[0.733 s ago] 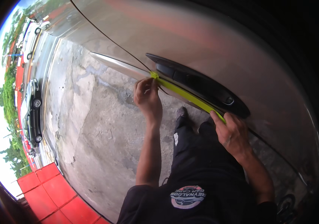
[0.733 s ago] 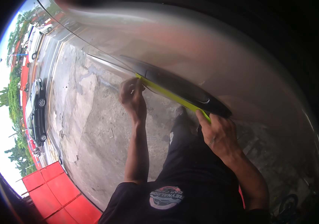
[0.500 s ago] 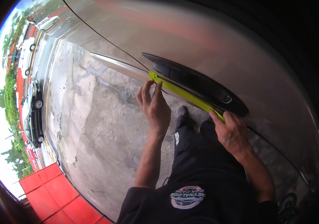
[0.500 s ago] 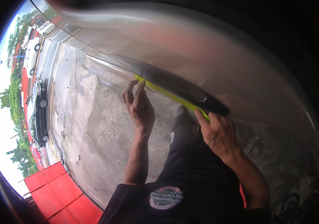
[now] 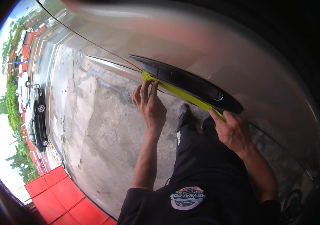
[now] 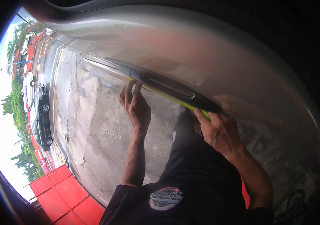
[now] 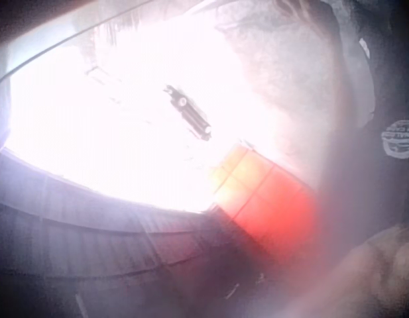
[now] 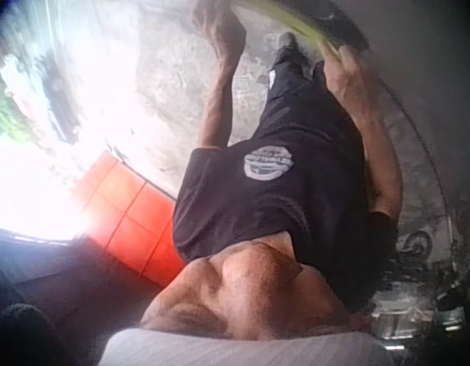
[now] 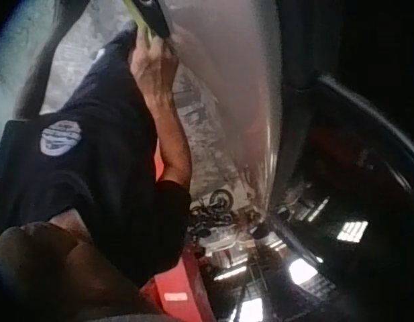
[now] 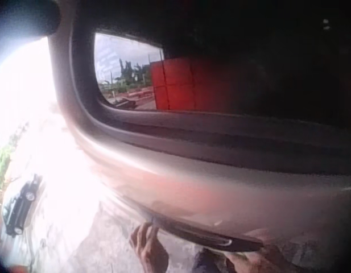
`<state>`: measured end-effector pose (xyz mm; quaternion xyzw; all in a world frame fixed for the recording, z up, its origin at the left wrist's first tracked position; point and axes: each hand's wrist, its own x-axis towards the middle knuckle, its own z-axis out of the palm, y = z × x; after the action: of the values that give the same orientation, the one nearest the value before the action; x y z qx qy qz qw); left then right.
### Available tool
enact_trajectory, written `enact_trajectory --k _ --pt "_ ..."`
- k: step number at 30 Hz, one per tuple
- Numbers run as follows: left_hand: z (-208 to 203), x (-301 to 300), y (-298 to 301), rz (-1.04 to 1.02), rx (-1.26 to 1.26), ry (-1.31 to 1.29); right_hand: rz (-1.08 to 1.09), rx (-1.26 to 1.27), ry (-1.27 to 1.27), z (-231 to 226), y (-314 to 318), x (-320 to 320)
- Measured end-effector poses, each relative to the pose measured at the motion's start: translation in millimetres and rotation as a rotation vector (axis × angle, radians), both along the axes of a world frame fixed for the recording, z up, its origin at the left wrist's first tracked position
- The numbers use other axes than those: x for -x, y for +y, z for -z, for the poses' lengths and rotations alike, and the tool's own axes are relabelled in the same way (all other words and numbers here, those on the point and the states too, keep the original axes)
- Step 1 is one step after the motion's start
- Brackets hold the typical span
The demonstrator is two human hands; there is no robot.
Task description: The person applies strips of yellow tape to the rear bumper and side panels of a silver car. They carefully align the tape along the panel gaps and contours, smoothing it down with their fingers to ensure adhesion.
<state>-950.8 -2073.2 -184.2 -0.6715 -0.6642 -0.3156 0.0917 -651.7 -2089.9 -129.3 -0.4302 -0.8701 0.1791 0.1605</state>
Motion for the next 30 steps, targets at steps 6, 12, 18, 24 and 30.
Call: enact_trajectory --k 6,12,18,24,30 --pt "-1 -2 -2 0.005 0.019 0.008 0.004 -0.015 -0.015 -1 2 1" --pt "-3 -6 -6 0.013 0.039 0.038 0.016 -0.003 -0.018 -3 2 1" --pt "-7 -16 -16 0.056 0.112 0.071 0.018 -0.002 -0.014 0 3 4" --pt "-12 -33 -21 0.046 0.153 0.088 0.030 -0.002 -0.024 4 -2 1" --pt "-8 -30 -22 0.046 0.177 0.100 -0.008 -0.029 0.079 8 -13 -21"
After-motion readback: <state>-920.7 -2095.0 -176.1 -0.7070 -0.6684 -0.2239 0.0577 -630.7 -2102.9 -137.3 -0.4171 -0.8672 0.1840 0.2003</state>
